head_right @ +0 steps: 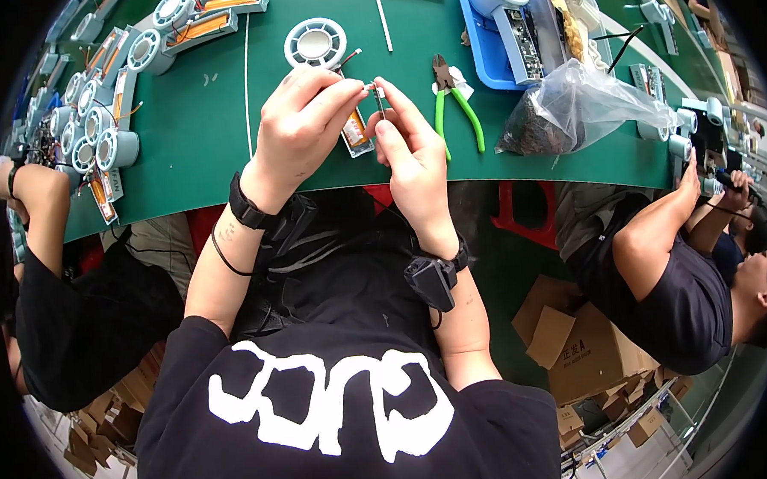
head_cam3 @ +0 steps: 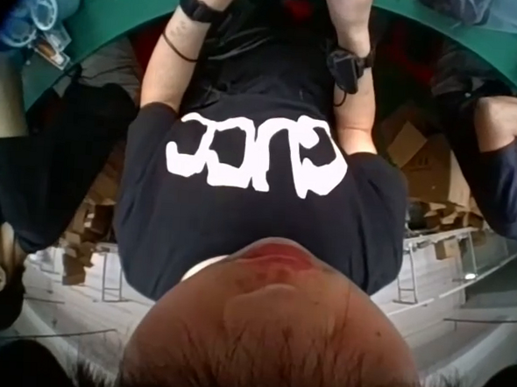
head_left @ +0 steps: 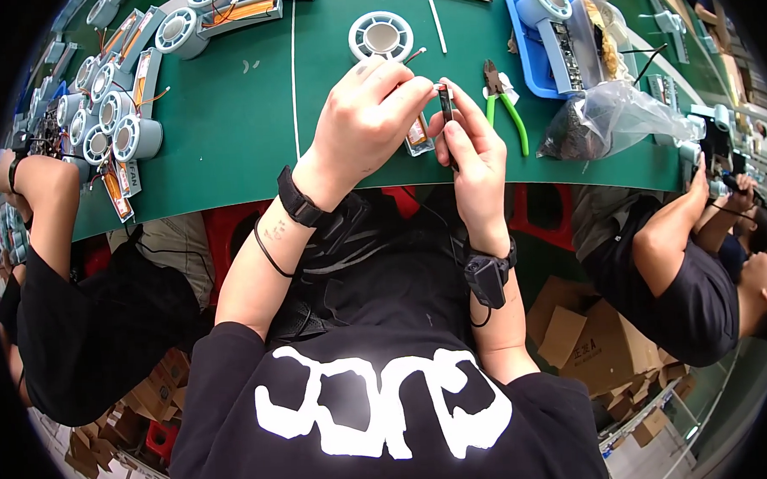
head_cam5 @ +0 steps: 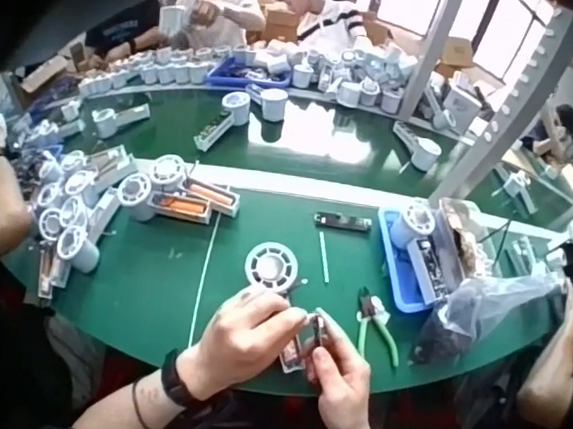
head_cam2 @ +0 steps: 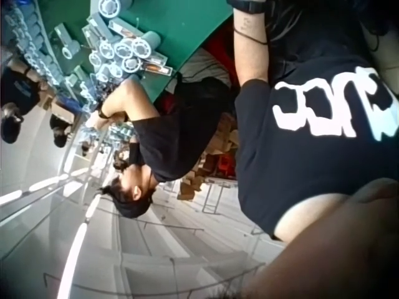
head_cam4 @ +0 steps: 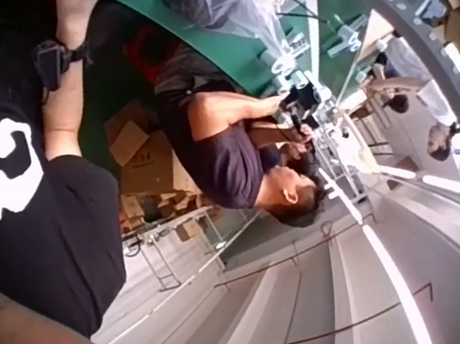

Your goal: The person connects a circuit board to a fan assembly by hand, fits the board into the housing, and sets the unit aside. They then repeat the process with a second fan assembly and circuit board.

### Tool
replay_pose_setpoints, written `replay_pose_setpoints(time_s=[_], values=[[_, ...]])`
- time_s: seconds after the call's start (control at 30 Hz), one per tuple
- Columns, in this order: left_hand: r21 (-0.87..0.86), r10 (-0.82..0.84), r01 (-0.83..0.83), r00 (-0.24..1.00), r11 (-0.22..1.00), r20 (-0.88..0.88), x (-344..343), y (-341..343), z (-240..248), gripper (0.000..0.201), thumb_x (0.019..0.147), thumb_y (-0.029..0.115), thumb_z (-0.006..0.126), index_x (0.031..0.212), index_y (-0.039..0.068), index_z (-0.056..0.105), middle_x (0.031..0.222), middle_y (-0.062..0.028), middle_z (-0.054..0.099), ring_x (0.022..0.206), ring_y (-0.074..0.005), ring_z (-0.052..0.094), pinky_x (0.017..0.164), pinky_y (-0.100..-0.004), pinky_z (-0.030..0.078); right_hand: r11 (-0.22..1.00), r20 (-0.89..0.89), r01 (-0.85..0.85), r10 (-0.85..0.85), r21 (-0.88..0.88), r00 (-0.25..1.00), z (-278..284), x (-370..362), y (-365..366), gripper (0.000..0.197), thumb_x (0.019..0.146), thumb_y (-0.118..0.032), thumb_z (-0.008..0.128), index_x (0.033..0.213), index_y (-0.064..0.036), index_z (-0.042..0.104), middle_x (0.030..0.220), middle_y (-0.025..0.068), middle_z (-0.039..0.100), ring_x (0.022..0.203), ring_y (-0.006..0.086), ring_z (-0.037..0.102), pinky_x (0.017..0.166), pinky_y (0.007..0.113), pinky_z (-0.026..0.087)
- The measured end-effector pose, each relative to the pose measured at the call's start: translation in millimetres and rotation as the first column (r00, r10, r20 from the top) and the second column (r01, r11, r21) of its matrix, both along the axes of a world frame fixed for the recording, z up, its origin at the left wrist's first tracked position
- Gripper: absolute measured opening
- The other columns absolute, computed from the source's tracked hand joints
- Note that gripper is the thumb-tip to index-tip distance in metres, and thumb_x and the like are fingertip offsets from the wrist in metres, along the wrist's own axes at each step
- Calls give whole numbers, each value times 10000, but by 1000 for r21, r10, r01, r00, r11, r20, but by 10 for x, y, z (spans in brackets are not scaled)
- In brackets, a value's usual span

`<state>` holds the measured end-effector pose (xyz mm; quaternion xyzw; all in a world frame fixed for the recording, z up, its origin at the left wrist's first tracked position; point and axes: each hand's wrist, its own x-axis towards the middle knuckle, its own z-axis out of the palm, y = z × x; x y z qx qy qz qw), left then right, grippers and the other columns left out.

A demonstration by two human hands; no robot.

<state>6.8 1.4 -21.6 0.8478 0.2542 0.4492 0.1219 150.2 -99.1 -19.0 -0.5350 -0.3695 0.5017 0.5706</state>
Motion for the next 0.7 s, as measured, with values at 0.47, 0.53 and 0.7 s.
replay_pose_setpoints(time_s=[0.47,0.53,0.7], values=[[-54,8,-2,995,999,100,21,-32,-40,177,785,-8,796,949,15,734,863,-82,661,788,-247,663,684,-337,552,995,425,-2,-41,102,904,-10,-7,20,449,1017,-8,508,1465,-6,543,1090,46,634,752,51,486,659,198,412],[-184,2,23,991,983,134,2,-58,-15,138,801,9,775,929,26,726,865,-74,650,786,-246,655,694,-337,551,993,366,-22,-22,117,931,-31,35,33,438,1012,-12,524,1449,-16,560,1120,67,655,837,106,577,721,231,469],[-352,1,62,984,934,176,-38,-33,12,126,808,40,793,927,47,753,879,-70,676,773,-226,667,672,-327,553,989,311,-126,97,75,946,17,185,62,420,1017,-13,517,1432,-26,579,1175,78,661,922,120,616,773,237,491]])
